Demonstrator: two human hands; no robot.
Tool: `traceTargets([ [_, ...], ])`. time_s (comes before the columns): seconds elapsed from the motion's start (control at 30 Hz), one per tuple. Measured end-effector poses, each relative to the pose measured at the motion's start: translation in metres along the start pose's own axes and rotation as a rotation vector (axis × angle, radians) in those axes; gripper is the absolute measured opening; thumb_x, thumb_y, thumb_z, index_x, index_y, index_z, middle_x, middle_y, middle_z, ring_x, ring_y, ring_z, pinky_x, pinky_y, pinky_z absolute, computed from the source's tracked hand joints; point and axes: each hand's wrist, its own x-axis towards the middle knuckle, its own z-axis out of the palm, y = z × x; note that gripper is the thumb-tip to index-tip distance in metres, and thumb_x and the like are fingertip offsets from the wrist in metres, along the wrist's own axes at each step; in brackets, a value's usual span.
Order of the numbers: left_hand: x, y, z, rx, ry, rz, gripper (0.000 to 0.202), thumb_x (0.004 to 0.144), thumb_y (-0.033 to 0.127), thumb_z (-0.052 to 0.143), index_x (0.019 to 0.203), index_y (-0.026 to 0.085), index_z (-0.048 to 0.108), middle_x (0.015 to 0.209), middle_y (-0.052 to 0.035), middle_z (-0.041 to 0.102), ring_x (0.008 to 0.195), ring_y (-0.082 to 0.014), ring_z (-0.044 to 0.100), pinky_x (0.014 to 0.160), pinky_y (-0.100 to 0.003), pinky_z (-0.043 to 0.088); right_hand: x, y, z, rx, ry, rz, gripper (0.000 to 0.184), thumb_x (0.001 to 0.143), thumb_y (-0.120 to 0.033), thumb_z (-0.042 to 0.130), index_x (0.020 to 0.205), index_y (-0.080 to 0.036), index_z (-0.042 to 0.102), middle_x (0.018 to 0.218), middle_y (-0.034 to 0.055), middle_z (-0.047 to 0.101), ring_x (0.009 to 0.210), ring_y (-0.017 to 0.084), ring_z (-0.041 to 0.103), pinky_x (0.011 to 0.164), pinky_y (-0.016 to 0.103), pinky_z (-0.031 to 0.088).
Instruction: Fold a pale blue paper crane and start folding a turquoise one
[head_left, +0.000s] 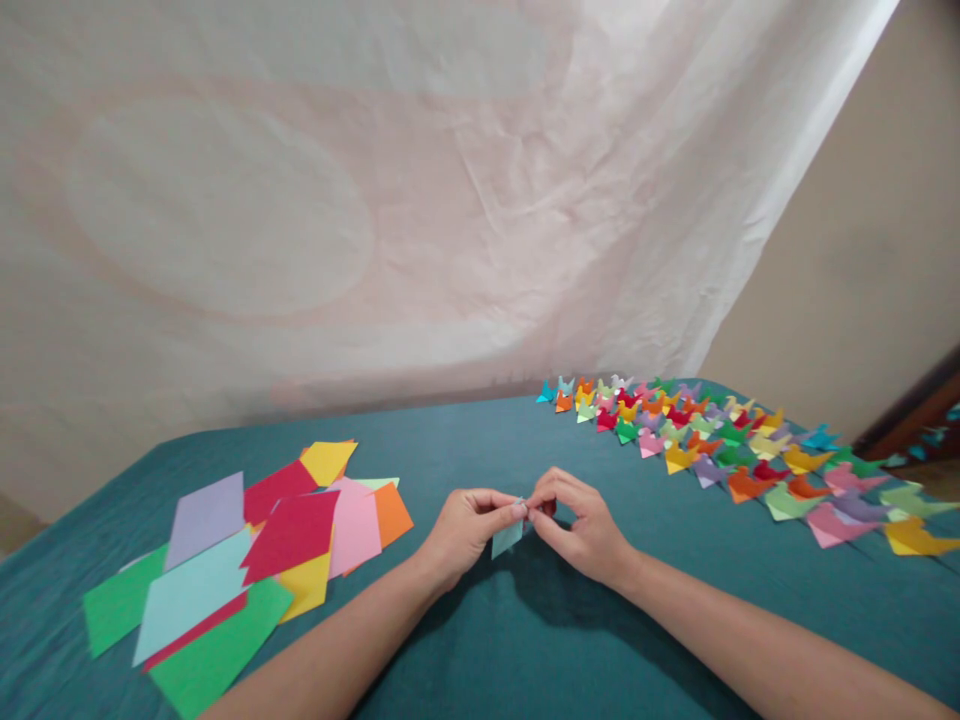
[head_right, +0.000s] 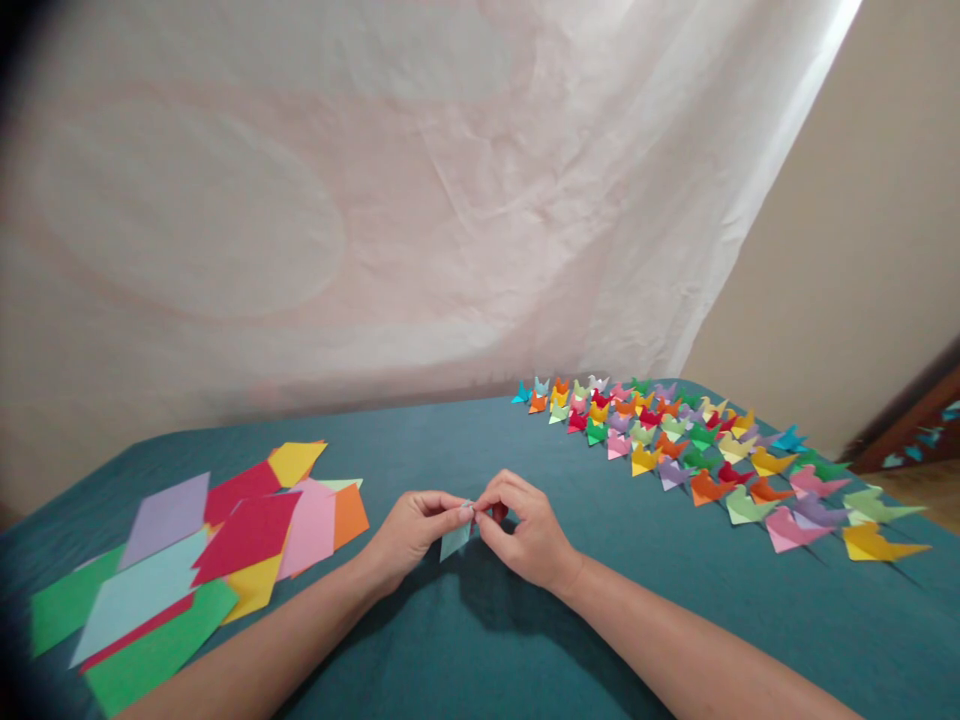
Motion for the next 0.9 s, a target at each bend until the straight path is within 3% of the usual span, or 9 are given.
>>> traceTargets([
  [0.23,0.0009,0.0018,0.0008,0.017,0.043,-0.002,0.035,0.066,0.046,0.073,0.081,0.014,0.073,0.081,-0.0073,0.072,0.077,-0.0197,0.062,0.078,-0.030,0.044,-0.0012,0.0006,0.0020,-0.011,0.019,-0.042,0.011,0.078,-0.012,0.054,0.079,-0.021,0.060,0.073,0.0019,0.054,0.068,0.015,0.052,0.061,0.027,0.044],
  [0.53,0.0014,0.0003,-0.0017,-0.040,-0.058,-0.015,0.035,0.066,0.041,0.075,0.088,0.013,0.073,0.088,-0.0086,0.072,0.079,-0.0199,0.062,0.081,-0.032,0.044,-0.0030,0.0026,0.0041,-0.046,0.040,-0.044,0.009,0.079,-0.014,0.053,0.079,-0.021,0.058,0.073,0.0015,0.053,0.068,0.015,0.052,0.060,0.027,0.044],
  [0.9,0.0006,0.0057,-0.0005,-0.017,-0.054,0.029,0.028,0.071,0.037,0.071,0.088,0.014,0.074,0.084,-0.0061,0.071,0.080,-0.0180,0.060,0.079,-0.027,0.041,-0.0024,0.0010,0.0046,-0.053,0.045,-0.049,0.012,0.079,-0.012,0.053,0.085,-0.022,0.057,0.077,0.0022,0.053,0.069,0.015,0.051,0.061,0.027,0.044],
])
